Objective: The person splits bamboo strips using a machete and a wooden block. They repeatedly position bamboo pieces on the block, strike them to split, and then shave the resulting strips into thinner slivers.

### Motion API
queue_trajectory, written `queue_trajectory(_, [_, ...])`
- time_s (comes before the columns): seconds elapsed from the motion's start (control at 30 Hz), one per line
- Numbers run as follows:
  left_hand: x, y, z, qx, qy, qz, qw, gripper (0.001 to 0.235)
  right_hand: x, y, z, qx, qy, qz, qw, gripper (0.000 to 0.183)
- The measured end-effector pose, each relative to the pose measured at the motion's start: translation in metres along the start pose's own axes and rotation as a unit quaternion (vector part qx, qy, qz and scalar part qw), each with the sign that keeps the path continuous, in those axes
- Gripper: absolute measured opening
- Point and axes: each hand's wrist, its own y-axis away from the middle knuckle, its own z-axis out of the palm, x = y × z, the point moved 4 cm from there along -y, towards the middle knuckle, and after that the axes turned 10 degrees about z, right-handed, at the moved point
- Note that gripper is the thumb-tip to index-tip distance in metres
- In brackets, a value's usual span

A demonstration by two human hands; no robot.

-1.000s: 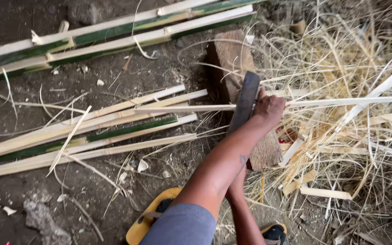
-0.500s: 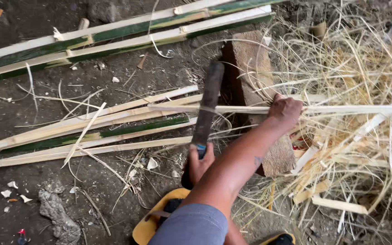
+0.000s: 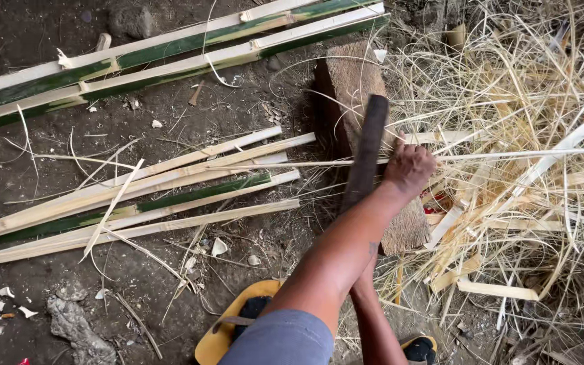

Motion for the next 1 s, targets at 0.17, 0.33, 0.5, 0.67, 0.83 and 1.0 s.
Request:
queue_trajectory(0.17, [0.001,-0.002,0.004,0.029,-0.029,-0.010,0.999,0.020,0.015,0.000,-0.023,-0.012,0.013,0.004,1.000,0.034])
queue_trajectory(0.33, [-0.004,0.000,0.007,0.001,0.008,-0.029,1.000,0.020,-0.011,0.025,0.023,-0.085,0.050,-0.027,0.995,0.032])
queue_trajectory(0.5, [0.001,-0.006,-0.002,0.062,0.015,0.001,0.998,0.021,-0.012,0.030,0.037,-0.106,0.053,-0.038,0.992,0.031])
queue_trajectory(0.67, [-0.006,0.005,-0.004,0.051,0.029,-0.017,0.998,0.025,0.010,0.016,0.013,-0.031,-0.012,-0.001,0.999,0.030])
queue_trajectory(0.83, [0.001,-0.005,-0.007,-0.015,0.061,-0.030,0.998,0.034,-0.020,0.007,0.002,-0.044,-0.001,-0.009,0.999,0.029])
queue_trajectory(1.0, [0.002,0.001,-0.006,0.027,0.020,-0.028,0.999,0.017,-0.064,0.054,0.053,-0.124,0.028,-0.005,0.992,0.028])
